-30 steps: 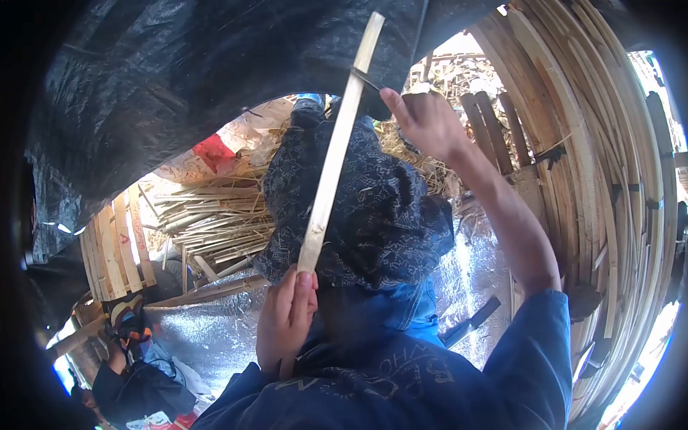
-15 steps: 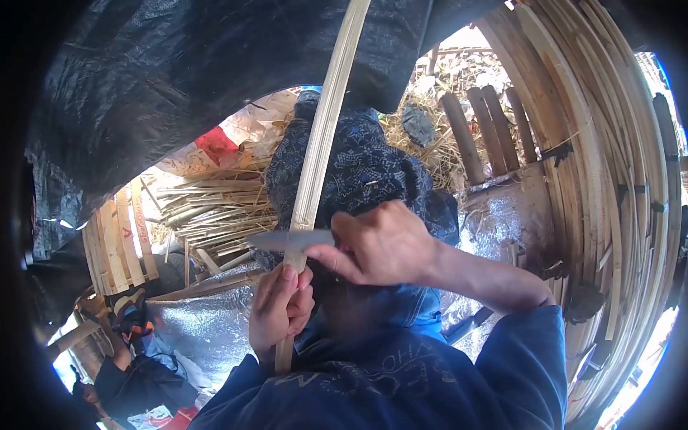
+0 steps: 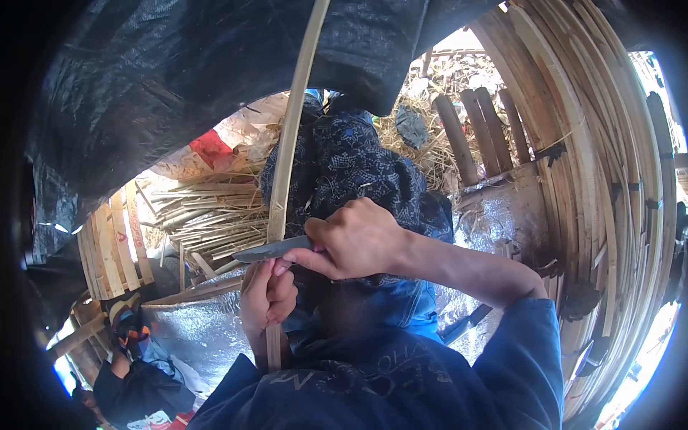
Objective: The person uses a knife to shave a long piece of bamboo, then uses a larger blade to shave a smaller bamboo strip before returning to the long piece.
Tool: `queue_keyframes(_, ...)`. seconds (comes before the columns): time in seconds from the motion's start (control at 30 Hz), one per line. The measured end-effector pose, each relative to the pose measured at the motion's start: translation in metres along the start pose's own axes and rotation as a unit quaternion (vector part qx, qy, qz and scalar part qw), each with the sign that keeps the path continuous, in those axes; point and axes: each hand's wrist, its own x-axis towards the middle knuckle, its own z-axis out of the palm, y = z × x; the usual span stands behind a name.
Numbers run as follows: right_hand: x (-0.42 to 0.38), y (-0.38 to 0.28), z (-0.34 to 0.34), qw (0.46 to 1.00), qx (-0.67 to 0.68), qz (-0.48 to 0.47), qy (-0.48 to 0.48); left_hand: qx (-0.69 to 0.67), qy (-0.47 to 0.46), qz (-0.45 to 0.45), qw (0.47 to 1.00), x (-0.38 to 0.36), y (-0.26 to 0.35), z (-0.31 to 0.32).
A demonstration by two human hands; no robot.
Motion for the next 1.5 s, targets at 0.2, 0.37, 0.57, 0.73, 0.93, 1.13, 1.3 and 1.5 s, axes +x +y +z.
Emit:
queue_keyframes(0.2,-0.003,-0.009,0.009,0.999,0.033,0.003,0.023,-0.154,-0.076,0.009,0.985,-0.003,-0.011,-0.004)
queue_keyframes(0.37,-0.005,-0.009,0.009,0.999,0.02,-0.015,0.036,-0.085,-0.024,0.016,0.996,0.001,-0.014,0.002)
queue_keyframes(0.57,0.009,-0.002,0.011,0.998,-0.031,-0.027,0.037,-0.147,-0.074,0.008,0.986,0.006,-0.015,-0.007)
queue_keyframes(0.73,0.009,-0.014,0.013,0.999,0.008,-0.039,0.032,-0.231,-0.1,0.011,0.968,-0.001,-0.021,-0.013)
queue_keyframes(0.93,0.01,-0.015,0.008,0.999,-0.016,-0.02,0.035,-0.242,-0.122,0.005,0.963,0.0,-0.023,-0.011)
queue_keyframes(1.13,0.011,-0.019,0.005,0.999,-0.01,-0.024,0.019,-0.284,-0.119,0.012,0.951,-0.002,-0.023,-0.01)
queue_keyframes(1.3,0.012,-0.021,0.003,1.0,-0.008,-0.022,0.015,-0.272,-0.116,0.017,0.955,-0.003,-0.022,-0.008)
queue_keyframes(1.5,0.011,-0.024,-0.003,1.0,0.008,-0.019,0.006,-0.255,-0.098,0.012,0.962,-0.005,-0.018,-0.005)
